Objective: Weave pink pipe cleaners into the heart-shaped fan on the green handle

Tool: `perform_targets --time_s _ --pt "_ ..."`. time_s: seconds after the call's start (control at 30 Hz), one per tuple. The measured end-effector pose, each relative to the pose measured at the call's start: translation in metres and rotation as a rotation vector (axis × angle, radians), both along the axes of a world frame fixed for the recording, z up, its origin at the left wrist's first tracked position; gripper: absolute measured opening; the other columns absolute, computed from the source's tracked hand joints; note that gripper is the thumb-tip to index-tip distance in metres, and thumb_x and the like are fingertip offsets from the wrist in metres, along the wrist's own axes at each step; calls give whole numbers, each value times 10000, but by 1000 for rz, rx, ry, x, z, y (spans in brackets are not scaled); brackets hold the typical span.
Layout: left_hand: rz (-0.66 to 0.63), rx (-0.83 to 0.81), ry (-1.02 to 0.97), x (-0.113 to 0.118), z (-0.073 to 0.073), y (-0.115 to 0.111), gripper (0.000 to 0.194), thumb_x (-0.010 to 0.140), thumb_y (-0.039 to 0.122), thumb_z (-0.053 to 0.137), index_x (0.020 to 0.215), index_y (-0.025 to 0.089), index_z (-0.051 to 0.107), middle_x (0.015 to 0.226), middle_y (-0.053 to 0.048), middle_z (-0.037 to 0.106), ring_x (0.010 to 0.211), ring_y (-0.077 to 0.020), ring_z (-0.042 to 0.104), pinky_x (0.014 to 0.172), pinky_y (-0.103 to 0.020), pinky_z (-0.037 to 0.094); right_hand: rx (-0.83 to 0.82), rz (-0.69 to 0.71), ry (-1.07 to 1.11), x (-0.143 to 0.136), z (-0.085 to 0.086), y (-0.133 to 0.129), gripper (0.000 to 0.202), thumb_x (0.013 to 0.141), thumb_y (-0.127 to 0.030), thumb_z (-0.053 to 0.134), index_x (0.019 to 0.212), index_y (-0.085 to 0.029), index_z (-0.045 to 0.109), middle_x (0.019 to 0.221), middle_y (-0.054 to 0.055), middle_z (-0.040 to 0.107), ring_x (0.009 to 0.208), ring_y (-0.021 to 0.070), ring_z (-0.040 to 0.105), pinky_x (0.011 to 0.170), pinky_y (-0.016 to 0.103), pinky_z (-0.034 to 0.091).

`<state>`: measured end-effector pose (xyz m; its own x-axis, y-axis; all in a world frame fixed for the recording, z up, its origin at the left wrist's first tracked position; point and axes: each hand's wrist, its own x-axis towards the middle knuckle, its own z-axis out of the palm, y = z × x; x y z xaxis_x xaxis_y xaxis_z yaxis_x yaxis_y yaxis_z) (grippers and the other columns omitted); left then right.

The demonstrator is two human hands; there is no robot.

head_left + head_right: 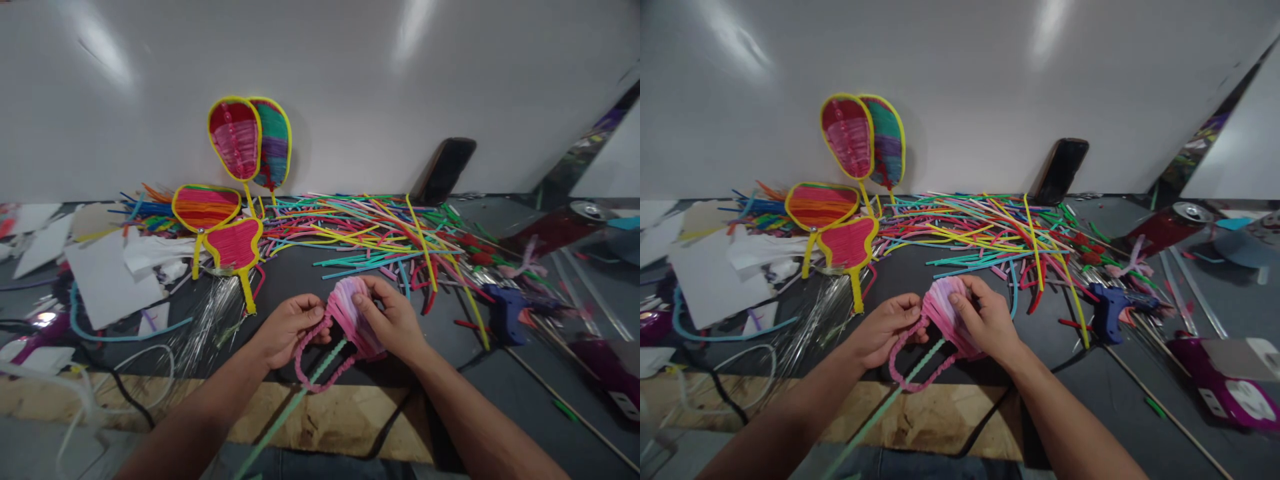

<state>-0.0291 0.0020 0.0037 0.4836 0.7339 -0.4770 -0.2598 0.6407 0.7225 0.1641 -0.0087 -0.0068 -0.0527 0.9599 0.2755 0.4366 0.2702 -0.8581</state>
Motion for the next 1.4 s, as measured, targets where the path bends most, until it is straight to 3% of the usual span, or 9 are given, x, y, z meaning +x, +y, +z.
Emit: perform_targets --time_s 0.33,0.7,0.9,1.1,1.27,1.4 --pt "-75 -25 -115 1 2 -2 251 663 244 747 727 114 542 582 11 569 473 -62 541 558 -203 498 19 45 7 0 -4 2 221 862 -310 496 1030 -195 582 868 22 645 762 153 590 691 253 461" --pt "-3 -91 -91 5 -7 -1 244 708 176 691 890 162 528 590 24 579 448 -58 532 516 -203 511 63 -10 -59 0 1 1 216 850 -300 505 1016 -193 592 842 22 648 741 159 591 692 258 466" --pt "29 -27 -35 8 -8 -1 167 710 203 691 796 129 568 595 15 590 427 -46 524 510 -184 488 73 -22 -66 -1 -1 1 222 850 -304 505 1020 -192 593 846 24 648 750 163 594 690 259 455" --pt "32 75 56 6 4 -2 236 719 326 685 722 102 612 705 -45 655 527 -73 589 546 -170 474 66 -53 -79 3 0 3 224 859 -311 488 1011 -175 581 802 25 636 699 155 581 654 256 449" --pt "8 172 160 4 5 -3 276 578 216 788 790 120 638 713 -15 651 613 -91 586 621 -202 484 118 -86 -197 5 -2 3 237 858 -321 490 1027 -180 580 835 43 655 729 179 591 670 289 451" --pt "-39 280 264 3 2 -5 203 607 232 768 735 119 659 653 10 633 572 -67 546 578 -172 440 248 -69 -283 5 -4 3 236 869 -293 485 1059 -180 568 914 64 674 793 199 616 714 321 455"
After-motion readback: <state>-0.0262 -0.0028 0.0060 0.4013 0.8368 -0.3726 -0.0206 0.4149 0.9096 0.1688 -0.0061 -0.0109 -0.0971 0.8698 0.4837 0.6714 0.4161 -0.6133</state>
